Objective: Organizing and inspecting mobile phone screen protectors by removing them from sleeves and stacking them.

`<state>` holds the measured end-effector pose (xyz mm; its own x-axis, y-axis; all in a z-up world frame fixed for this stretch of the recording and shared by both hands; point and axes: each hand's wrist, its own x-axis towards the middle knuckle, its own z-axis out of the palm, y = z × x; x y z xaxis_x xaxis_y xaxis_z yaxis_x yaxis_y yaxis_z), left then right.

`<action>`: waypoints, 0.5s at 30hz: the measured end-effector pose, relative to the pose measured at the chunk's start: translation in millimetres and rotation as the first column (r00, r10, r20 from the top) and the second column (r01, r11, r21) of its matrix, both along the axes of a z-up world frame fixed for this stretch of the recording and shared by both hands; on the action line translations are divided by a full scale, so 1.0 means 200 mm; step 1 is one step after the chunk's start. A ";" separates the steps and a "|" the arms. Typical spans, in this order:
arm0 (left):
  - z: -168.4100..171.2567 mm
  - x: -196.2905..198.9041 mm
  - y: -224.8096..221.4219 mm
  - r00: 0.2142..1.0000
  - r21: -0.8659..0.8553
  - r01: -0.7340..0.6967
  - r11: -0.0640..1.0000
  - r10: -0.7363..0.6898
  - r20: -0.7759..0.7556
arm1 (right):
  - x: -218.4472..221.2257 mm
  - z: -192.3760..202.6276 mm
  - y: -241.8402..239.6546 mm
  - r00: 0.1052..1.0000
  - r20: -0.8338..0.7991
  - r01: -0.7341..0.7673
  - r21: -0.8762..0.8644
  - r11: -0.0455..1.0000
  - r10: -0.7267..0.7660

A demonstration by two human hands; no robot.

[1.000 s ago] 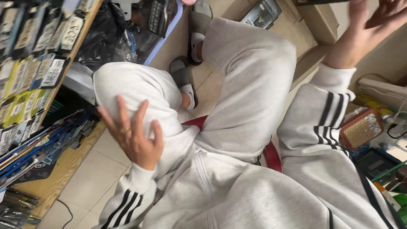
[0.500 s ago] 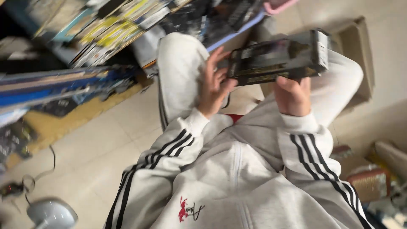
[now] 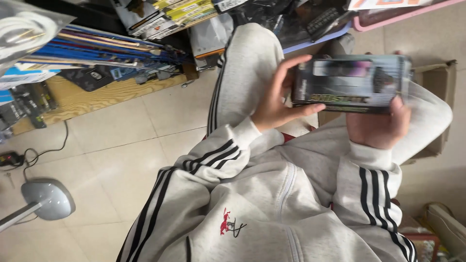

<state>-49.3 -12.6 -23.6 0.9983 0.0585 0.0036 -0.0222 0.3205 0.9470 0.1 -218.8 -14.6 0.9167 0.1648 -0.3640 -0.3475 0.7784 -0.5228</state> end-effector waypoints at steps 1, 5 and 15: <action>0.01 0.00 0.02 1.000 -0.011 0.010 1.000 -0.010 0.000 | 0.01 0.05 0.03 1.000 0.000 0.010 -0.011 1.000 -0.010; 0.07 -0.01 0.09 0.965 0.368 -0.152 0.917 0.057 0.256 | 0.04 0.15 0.08 0.982 -0.190 0.001 0.057 0.998 0.010; 0.31 -0.07 0.08 0.824 0.509 -0.131 0.851 -0.192 0.533 | 0.06 0.05 0.02 0.926 -0.204 -0.267 0.241 0.933 0.318</action>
